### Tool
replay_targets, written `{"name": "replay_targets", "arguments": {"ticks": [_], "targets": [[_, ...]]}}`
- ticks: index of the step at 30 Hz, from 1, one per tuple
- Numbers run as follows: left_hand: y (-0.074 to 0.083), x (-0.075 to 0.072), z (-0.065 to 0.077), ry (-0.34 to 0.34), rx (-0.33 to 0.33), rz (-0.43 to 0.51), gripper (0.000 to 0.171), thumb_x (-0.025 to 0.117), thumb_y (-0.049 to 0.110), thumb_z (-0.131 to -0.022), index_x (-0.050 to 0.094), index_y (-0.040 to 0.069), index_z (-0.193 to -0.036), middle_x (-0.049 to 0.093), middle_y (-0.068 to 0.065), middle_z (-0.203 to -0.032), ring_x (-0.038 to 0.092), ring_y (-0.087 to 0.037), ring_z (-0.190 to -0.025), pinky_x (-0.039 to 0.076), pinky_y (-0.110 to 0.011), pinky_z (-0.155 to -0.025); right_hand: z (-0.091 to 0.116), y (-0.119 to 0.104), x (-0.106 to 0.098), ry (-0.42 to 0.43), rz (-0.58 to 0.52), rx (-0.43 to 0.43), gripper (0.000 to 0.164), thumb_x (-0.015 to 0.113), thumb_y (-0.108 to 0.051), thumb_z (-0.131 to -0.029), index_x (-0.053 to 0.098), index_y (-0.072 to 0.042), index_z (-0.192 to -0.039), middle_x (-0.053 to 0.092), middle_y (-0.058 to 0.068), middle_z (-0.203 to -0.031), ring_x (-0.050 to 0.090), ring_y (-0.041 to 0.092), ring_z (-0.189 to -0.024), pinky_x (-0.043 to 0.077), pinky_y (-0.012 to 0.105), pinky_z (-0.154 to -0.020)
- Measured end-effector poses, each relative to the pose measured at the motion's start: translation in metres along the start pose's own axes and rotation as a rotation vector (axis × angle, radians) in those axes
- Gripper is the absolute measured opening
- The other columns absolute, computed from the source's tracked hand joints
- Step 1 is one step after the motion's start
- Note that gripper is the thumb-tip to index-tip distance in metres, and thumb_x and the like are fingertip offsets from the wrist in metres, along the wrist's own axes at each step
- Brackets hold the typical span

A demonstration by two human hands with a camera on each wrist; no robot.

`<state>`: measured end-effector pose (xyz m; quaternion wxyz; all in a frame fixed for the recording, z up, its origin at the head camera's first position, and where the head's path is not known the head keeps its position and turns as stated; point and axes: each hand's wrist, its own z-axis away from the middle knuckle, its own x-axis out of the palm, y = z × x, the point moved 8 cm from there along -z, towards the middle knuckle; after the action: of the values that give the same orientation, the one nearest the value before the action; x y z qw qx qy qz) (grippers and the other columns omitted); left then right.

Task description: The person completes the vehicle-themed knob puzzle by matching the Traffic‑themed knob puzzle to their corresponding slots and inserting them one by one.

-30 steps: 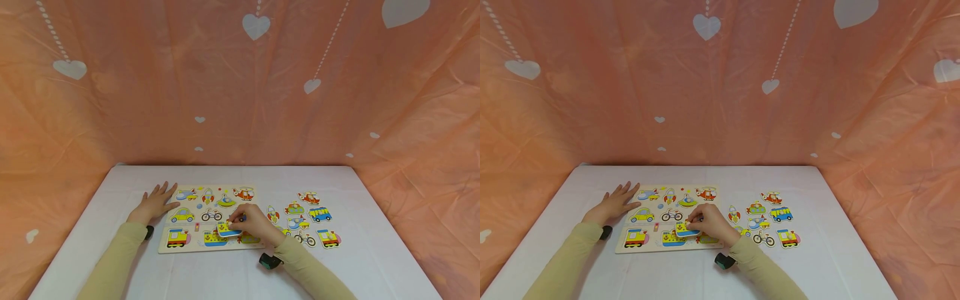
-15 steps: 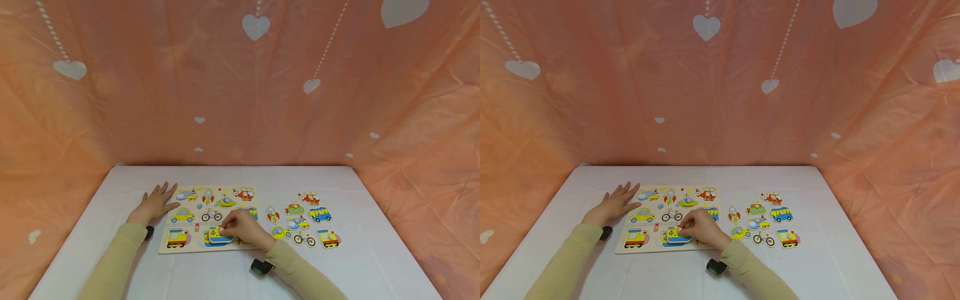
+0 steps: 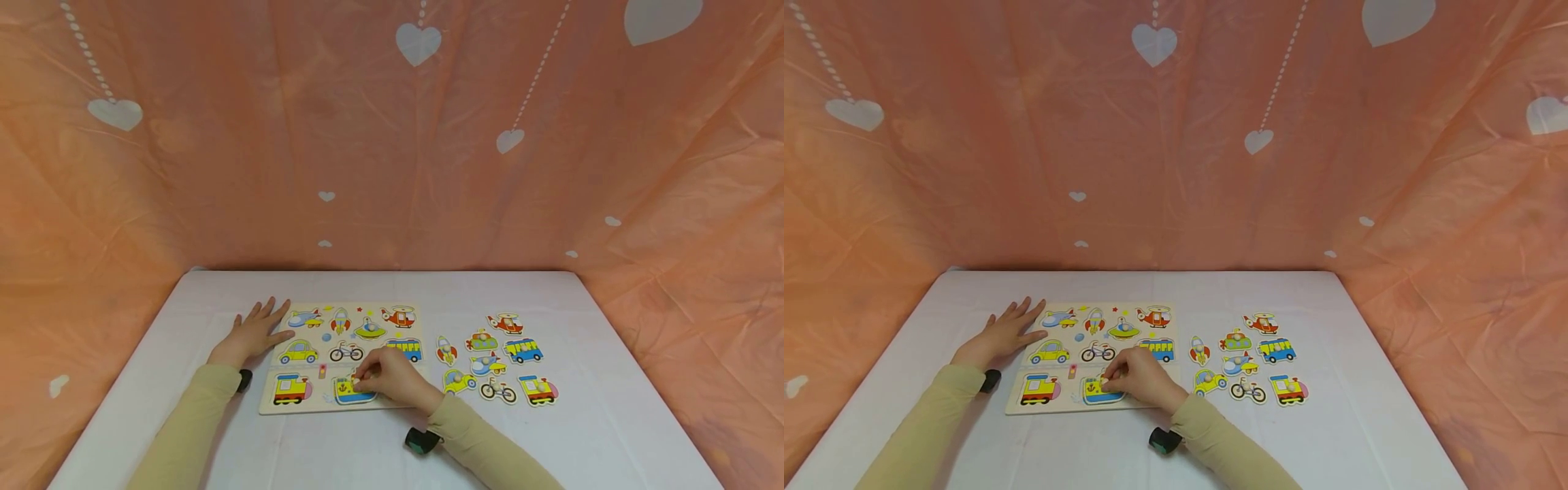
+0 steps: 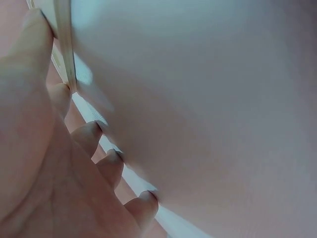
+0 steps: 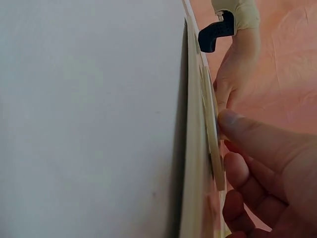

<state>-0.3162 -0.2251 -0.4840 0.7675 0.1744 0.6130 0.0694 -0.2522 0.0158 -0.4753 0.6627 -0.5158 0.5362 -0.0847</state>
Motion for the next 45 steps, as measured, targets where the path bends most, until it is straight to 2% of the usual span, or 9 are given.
{"name": "replay_targets", "arguments": {"ticks": [20, 32, 37, 45], "targets": [[0.004, -0.001, -0.003, 0.012, 0.010, -0.008, 0.084, 0.052, 0.058, -0.079, 0.017, 0.015, -0.143, 0.006, -0.022, -0.145, 0.000, -0.046, -0.128, -0.004, -0.066, -0.094, -0.001, -0.003, 0.001, 0.033, 0.007, 0.012, 0.012, 0.077, -0.024, -0.069, 0.069, -0.019, -0.076, 0.057, -0.014, -0.066, 0.050, 0.001, -0.060, 0.042, 0.018, -0.054], [0.004, 0.001, -0.002, -0.004, -0.005, 0.007, 0.084, 0.053, 0.057, -0.079, 0.016, 0.016, -0.143, 0.005, -0.022, -0.145, -0.001, -0.045, -0.129, -0.004, -0.066, -0.095, 0.001, -0.004, 0.000, -0.002, 0.032, -0.014, 0.012, 0.074, -0.026, -0.071, 0.070, -0.021, -0.081, 0.060, -0.017, -0.073, 0.051, 0.001, -0.067, 0.043, 0.017, -0.059], [0.002, 0.002, -0.003, -0.013, -0.006, 0.016, 0.084, 0.052, 0.057, -0.079, 0.015, 0.016, -0.143, 0.004, -0.021, -0.145, -0.002, -0.044, -0.129, -0.005, -0.065, -0.094, 0.005, -0.001, -0.008, -0.007, 0.004, -0.012, 0.013, 0.074, -0.025, -0.072, 0.069, -0.021, -0.084, 0.061, -0.014, -0.078, 0.052, 0.005, -0.073, 0.043, 0.018, -0.063], [0.000, 0.001, 0.000, -0.009, -0.009, 0.010, 0.085, 0.053, 0.058, -0.078, 0.016, 0.016, -0.143, 0.004, -0.022, -0.145, -0.002, -0.045, -0.128, -0.005, -0.066, -0.094, 0.010, 0.008, -0.034, 0.028, -0.048, 0.002, 0.017, 0.073, -0.018, -0.074, 0.069, -0.012, -0.089, 0.062, -0.007, -0.084, 0.055, 0.008, -0.075, 0.047, 0.021, -0.065]]}}
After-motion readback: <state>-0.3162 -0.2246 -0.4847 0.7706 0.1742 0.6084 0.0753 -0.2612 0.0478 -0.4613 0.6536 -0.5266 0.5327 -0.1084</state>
